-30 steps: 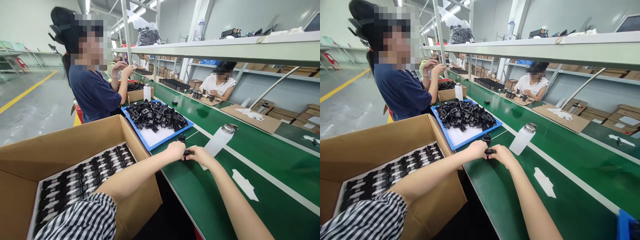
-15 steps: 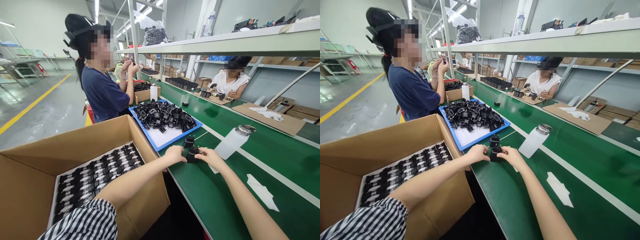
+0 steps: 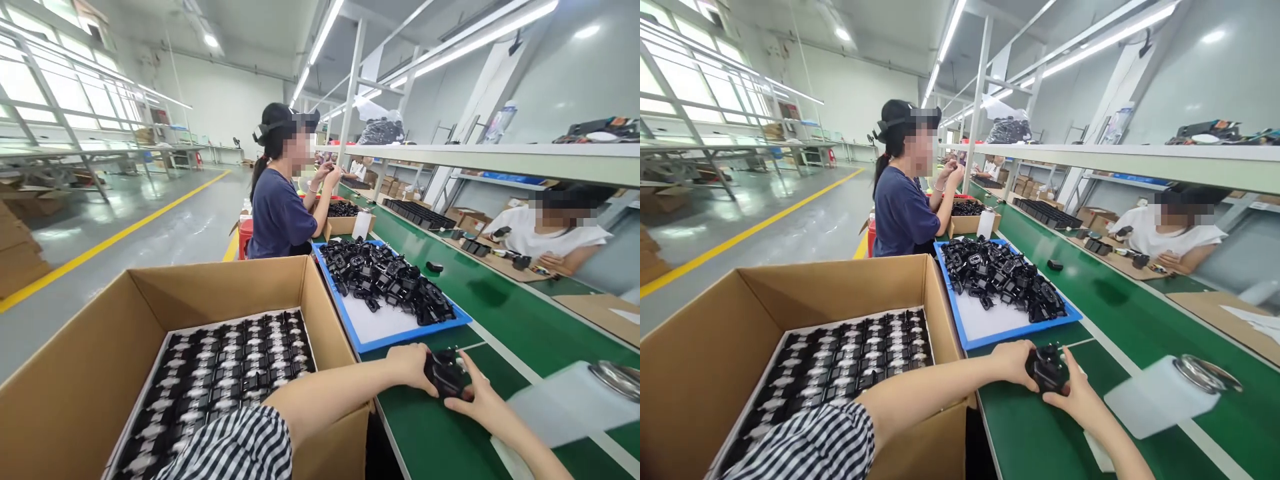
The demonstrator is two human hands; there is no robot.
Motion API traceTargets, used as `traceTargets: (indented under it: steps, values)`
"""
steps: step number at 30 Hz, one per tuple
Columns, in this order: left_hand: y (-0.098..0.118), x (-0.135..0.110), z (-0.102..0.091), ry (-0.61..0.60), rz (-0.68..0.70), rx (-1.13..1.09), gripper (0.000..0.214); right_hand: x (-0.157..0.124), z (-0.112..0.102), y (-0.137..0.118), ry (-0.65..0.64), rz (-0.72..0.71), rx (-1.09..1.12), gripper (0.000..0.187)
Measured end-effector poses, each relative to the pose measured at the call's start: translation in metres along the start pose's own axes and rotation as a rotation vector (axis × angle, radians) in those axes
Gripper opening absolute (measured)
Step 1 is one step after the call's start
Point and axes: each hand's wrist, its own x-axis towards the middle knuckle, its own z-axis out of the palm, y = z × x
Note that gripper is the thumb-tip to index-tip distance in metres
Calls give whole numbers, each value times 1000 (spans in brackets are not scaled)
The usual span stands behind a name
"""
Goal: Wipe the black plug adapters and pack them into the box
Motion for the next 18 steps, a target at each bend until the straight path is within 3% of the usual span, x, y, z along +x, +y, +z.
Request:
traceTargets:
  steps: [3, 11, 17, 18]
  values:
    - [1, -3, 0, 3, 27, 66, 63, 8, 0, -7, -22, -50, 12, 86]
    - [-7, -2, 1, 11, 111, 88, 59, 15, 3, -12, -85, -12, -25, 79]
    - [-7, -13, -6, -6, 200, 37, 60, 4, -3, -25, -97, -115, -31, 50]
    - [-6, -16, -7, 10, 236, -12, 63, 1, -5, -27, -52, -116, -58, 46]
